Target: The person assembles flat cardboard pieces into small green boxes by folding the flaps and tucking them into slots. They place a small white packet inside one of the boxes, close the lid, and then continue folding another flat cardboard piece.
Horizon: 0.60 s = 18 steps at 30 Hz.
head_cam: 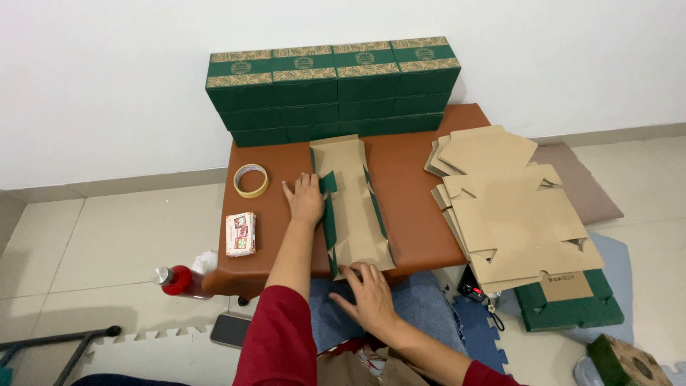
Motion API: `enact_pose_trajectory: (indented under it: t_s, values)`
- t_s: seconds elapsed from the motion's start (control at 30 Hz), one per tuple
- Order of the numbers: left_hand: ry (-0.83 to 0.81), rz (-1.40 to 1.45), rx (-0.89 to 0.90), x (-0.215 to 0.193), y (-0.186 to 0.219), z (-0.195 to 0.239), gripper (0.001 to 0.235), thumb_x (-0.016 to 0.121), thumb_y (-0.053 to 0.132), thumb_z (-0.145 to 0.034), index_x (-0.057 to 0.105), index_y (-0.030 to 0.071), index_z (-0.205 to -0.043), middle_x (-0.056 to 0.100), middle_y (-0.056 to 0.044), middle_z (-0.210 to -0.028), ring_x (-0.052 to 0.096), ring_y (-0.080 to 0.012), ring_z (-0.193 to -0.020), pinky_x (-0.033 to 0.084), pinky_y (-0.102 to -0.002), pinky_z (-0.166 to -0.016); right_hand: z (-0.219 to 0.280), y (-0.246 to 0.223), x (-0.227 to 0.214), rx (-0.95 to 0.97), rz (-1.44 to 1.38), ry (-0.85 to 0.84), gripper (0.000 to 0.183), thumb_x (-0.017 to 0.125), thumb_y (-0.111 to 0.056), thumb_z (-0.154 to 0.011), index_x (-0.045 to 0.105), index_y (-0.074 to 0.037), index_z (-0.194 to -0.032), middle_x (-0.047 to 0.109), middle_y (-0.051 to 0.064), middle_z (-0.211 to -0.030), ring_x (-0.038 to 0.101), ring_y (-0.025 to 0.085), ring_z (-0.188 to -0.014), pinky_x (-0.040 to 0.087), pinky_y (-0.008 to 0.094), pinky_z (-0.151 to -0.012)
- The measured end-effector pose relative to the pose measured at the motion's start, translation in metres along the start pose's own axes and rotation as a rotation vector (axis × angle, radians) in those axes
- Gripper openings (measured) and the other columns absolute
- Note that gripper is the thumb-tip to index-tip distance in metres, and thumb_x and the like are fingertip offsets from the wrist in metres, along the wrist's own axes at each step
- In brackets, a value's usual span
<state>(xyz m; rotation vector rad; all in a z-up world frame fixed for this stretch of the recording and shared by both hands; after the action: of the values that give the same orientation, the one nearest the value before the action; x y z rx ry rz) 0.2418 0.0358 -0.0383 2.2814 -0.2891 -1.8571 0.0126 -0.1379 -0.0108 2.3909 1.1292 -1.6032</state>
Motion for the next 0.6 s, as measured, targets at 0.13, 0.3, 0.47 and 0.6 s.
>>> enact_pose_trajectory:
  t_s: [0.13, 0.3, 0.47, 0.6]
  values:
    - [0.037, -0.023, -0.054, 0.006, -0.003, 0.015, 0.044, 0.062, 0.034, -0.094, 0.054, 0.010, -0.130, 0.055, -0.017, -0.140, 0.041, -0.0330, -0.140, 0.019, -0.072, -0.113, 0.008, 0.014, -0.015, 0.008, -0.043, 0.001, 0.040, 0.061, -0.039, -0.098, 0.063, -0.006, -0.122, 0.057, 0.013, -0.106, 0.056, 0.031, -0.095, 0.048, 0.041, -0.079]
    - [-0.035, -0.062, -0.166, -0.022, 0.013, 0.049, 0.043, 0.069, 0.020, -0.091, 0.052, 0.005, -0.128, 0.052, -0.019, -0.136, 0.038, -0.0342, -0.141, 0.023, -0.062, -0.113, 0.022, 0.064, -0.044, 0.202, -0.153, -0.073, 0.028, 0.055, -0.015, -0.099, 0.067, -0.014, -0.124, 0.059, 0.014, -0.121, 0.059, 0.039, -0.114, 0.050, 0.048, -0.094]
    - [-0.033, -0.099, -0.172, -0.021, 0.011, 0.088, 0.040, 0.068, 0.022, -0.086, 0.061, 0.005, -0.122, 0.057, -0.014, -0.118, 0.048, -0.0310, -0.119, 0.035, -0.050, -0.098, 0.011, 0.093, -0.100, 0.280, -0.161, 0.072, 0.040, 0.046, 0.001, -0.098, 0.057, -0.007, -0.135, 0.051, 0.022, -0.139, 0.048, 0.046, -0.131, 0.043, 0.055, -0.106]
    - [0.045, -0.009, -0.211, -0.077, 0.031, 0.129, 0.055, 0.068, 0.009, -0.082, 0.051, 0.001, -0.134, 0.058, -0.017, -0.114, 0.056, -0.0337, -0.107, 0.045, -0.044, -0.082, 0.017, 0.113, -0.115, 0.288, -0.075, 0.035, 0.055, 0.055, 0.006, -0.085, 0.054, -0.010, -0.138, 0.047, 0.016, -0.145, 0.045, 0.041, -0.136, 0.038, 0.055, -0.113]
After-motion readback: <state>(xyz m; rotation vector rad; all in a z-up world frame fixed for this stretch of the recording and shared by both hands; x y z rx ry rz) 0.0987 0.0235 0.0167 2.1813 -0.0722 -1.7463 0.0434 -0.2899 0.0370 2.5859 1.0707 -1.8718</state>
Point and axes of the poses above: each hand's wrist, its own z-axis away from the middle knuckle, its own x-axis out of the palm, y = z × x, the point moved 4 cm from there along -z, towards the middle knuckle
